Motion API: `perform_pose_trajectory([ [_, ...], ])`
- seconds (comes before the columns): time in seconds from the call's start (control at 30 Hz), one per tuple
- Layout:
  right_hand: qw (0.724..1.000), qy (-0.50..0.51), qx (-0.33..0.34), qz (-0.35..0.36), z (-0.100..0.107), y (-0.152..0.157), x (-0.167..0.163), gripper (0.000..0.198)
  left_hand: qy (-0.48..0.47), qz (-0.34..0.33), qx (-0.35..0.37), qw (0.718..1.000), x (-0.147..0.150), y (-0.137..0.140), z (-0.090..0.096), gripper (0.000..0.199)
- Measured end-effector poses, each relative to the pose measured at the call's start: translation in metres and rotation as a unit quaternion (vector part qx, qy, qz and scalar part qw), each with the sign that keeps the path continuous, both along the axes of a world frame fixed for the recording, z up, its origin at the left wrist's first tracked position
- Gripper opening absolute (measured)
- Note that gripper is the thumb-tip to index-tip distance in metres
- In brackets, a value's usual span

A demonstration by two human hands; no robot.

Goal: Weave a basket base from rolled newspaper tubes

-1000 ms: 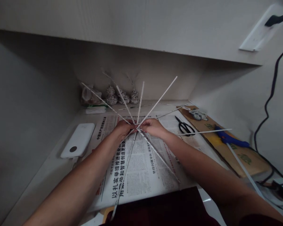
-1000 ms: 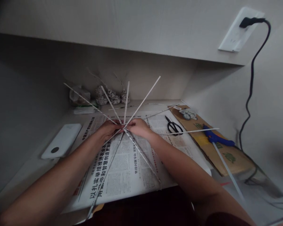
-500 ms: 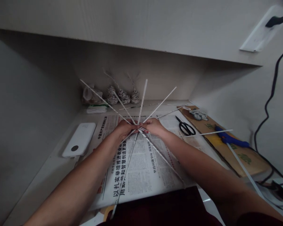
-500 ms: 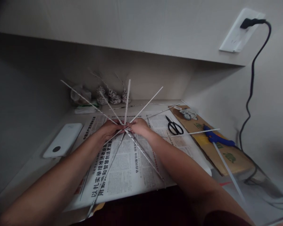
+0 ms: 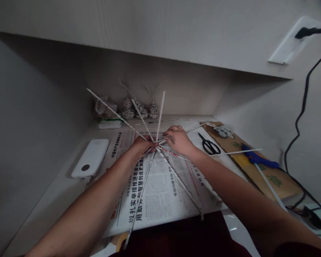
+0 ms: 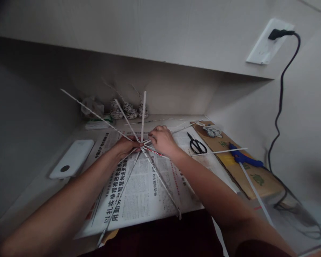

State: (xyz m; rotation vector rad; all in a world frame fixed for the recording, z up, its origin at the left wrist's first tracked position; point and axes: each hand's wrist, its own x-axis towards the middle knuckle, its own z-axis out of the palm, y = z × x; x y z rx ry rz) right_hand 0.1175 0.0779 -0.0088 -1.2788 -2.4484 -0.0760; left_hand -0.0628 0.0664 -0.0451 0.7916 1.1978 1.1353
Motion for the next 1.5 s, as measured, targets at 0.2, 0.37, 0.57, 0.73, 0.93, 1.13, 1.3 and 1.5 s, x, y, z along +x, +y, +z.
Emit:
perform_pose_trajectory([
  [0.2,0.987,-0.145,-0.001,0.063,0.01,0.012,-0.011,0.018,0.005,-0.006,0.009,1.0,0.001,0.0,-0.001,0.031],
  [0.37,0.967,-0.209,0.084,0.118,0.026,0.006,-0.008,0.02,0.015,0.026,-0.009,1.0,0.001,0.002,-0.003,0.03],
  [0.57,0.962,-0.243,0.063,0.11,0.029,-0.014,-0.003,0.025,-0.032,0.019,-0.018,0.999,0.001,0.002,-0.001,0.027],
  [0.73,0.981,-0.186,-0.016,0.043,0.019,-0.026,-0.002,0.033,-0.053,-0.004,-0.007,0.999,0.0,-0.001,0.001,0.025],
  [0.93,0.997,-0.032,-0.073,0.006,0.011,-0.029,-0.008,0.03,-0.037,0.003,-0.023,0.999,0.002,-0.002,0.005,0.017],
  [1.13,0.989,0.062,-0.13,-0.023,0.002,-0.027,-0.015,0.029,-0.004,0.036,-0.028,0.999,0.005,-0.001,0.002,0.016],
  [1.3,0.976,0.112,-0.181,-0.042,-0.006,-0.026,-0.016,0.022,0.033,0.039,-0.013,0.999,0.006,0.001,-0.003,0.019],
  [1.5,0.981,0.098,-0.164,-0.03,-0.009,-0.038,-0.016,0.026,0.031,0.055,-0.025,0.998,0.006,0.002,-0.005,0.02],
])
